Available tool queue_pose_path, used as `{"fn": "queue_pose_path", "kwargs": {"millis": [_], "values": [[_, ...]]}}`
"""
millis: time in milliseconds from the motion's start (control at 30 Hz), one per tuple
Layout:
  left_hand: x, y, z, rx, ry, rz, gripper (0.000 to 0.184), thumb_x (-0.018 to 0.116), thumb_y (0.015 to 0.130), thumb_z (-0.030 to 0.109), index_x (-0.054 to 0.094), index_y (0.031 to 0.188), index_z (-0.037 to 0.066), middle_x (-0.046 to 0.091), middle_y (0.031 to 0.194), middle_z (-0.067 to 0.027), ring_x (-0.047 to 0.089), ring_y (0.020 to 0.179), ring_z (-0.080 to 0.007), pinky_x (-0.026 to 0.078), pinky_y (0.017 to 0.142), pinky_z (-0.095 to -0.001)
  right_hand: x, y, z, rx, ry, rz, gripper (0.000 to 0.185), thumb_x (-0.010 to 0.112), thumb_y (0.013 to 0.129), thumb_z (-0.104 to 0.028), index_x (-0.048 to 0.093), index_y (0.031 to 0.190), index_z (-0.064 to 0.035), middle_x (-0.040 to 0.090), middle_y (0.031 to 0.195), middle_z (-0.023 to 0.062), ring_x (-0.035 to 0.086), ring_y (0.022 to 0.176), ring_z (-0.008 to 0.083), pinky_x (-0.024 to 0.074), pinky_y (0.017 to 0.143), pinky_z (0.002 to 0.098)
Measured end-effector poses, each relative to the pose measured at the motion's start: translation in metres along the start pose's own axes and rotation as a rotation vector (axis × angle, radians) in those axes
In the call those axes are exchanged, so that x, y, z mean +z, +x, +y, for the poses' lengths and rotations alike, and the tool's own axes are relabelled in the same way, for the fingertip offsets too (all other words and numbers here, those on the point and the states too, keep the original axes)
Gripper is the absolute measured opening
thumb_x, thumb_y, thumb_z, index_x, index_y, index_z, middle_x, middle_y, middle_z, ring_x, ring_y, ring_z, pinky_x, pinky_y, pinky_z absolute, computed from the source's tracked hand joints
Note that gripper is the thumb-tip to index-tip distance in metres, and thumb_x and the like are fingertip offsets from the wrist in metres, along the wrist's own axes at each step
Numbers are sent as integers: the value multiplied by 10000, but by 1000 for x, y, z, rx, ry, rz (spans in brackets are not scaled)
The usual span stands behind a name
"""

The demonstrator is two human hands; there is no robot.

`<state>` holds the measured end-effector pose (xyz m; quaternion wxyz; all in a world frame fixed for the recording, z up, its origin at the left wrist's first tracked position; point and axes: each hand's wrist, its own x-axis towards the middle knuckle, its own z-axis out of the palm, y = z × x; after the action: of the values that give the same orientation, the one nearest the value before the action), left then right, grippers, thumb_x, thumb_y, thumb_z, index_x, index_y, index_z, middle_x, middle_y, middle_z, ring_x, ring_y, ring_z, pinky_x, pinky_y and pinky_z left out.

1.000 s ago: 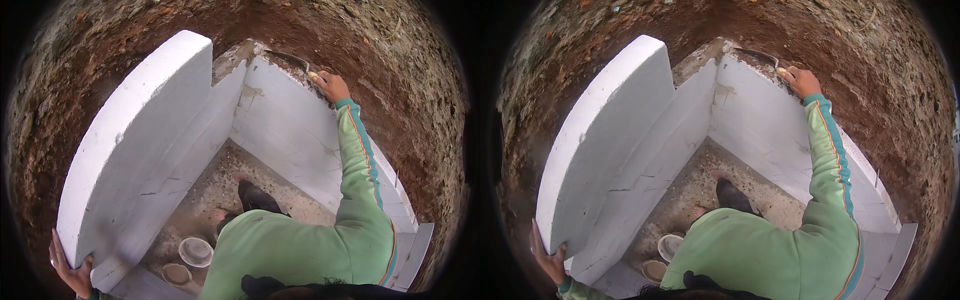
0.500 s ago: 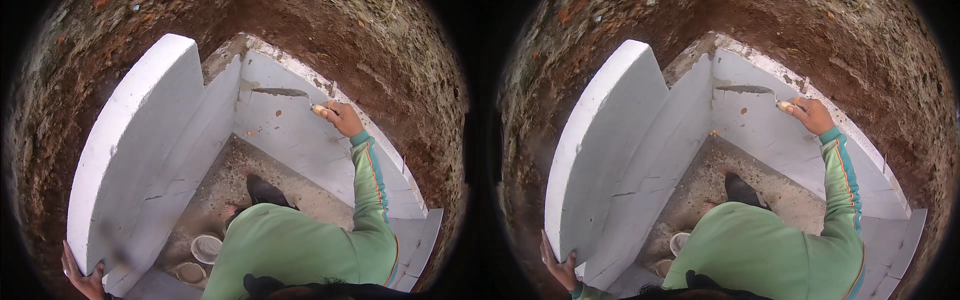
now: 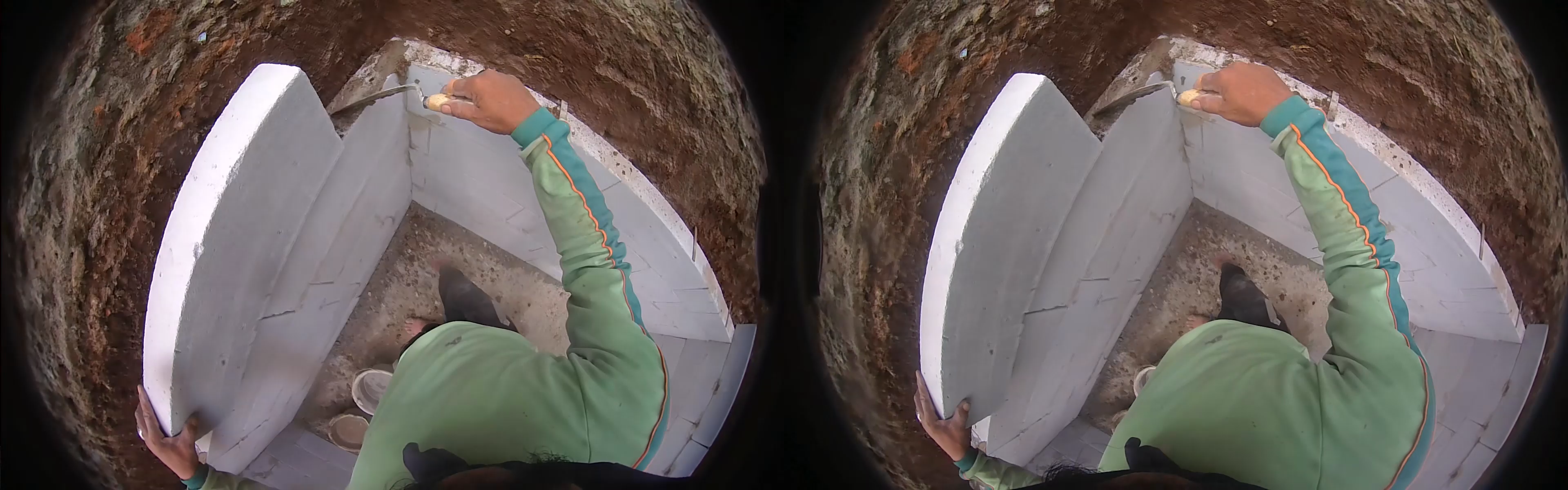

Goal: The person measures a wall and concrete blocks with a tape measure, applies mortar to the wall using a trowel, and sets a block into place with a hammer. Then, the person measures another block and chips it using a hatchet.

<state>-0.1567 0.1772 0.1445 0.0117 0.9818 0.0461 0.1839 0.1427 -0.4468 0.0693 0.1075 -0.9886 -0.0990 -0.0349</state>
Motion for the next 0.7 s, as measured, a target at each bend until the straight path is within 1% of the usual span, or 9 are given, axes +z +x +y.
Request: {"fn": "queue_pose_path", "kwargs": {"millis": [67,100,167,300,367,467,567,633,700], "values": [[-2,-1,-2,-18,-15,-23,1137,783,648,742,499,1493,36,597,1291,-234,582,1180,-396,442,1010,-506,-34,-17,10,2,78,-133,454,662,909,-512,747,1107,-113,719,879,143,682,826,340,528,737,435],[-2,-2,-2,-21,-2,-14,1114,791,655,719,507,1487,35,597,1286,-233,583,1167,-402,445,999,-505,-47,-34,20,16,116,-195,457,671,903,-511,748,1092,-102,707,857,148,674,813,328,520,731,427],[-4,-1,0,-17,20,-9,1068,808,670,672,522,1477,35,598,1275,-231,585,1139,-414,451,978,-502,-43,-60,50,64,244,-158,415,666,921,-466,739,1052,-79,680,833,151,652,790,317,501,729,405],[1,-7,-18,32,-36,-11,1111,766,693,724,479,1506,23,586,1303,-237,583,1185,-394,443,1007,-531,27,-112,93,275,362,211,383,662,939,-412,687,1019,-38,668,849,157,638,773,336,498,741,412],[-15,8,23,67,4,21,914,885,714,535,601,1375,-30,652,1258,-307,635,1127,-455,486,966,-556,90,-131,98,315,356,463,378,672,943,-396,657,1066,-39,676,896,168,650,810,358,508,761,431],[-11,10,24,63,-30,27,917,908,691,509,609,1363,-39,664,1223,-311,639,1104,-459,490,953,-553,171,-122,103,288,223,810,403,677,951,-358,585,1218,-72,694,992,192,664,899,414,525,796,472],[-8,11,28,81,-55,33,927,908,686,515,608,1356,-51,669,1213,-307,642,1098,-459,503,940,-535,205,-107,77,717,247,599,434,646,967,-340,520,1296,-88,694,1050,218,662,932,447,526,810,507],[-11,9,31,91,-3,20,935,900,691,530,605,1356,-58,670,1216,-302,643,1099,-458,504,942,-533,219,-128,60,691,268,503,449,612,983,-336,487,1344,-101,689,1080,241,661,963,461,519,819,535],[-11,14,29,116,3,27,941,892,696,544,603,1356,-61,672,1219,-296,644,1102,-457,501,949,-537,247,-170,49,689,364,373,457,638,961,-364,530,1308,-87,691,1064,245,663,963,462,519,818,535]]}}
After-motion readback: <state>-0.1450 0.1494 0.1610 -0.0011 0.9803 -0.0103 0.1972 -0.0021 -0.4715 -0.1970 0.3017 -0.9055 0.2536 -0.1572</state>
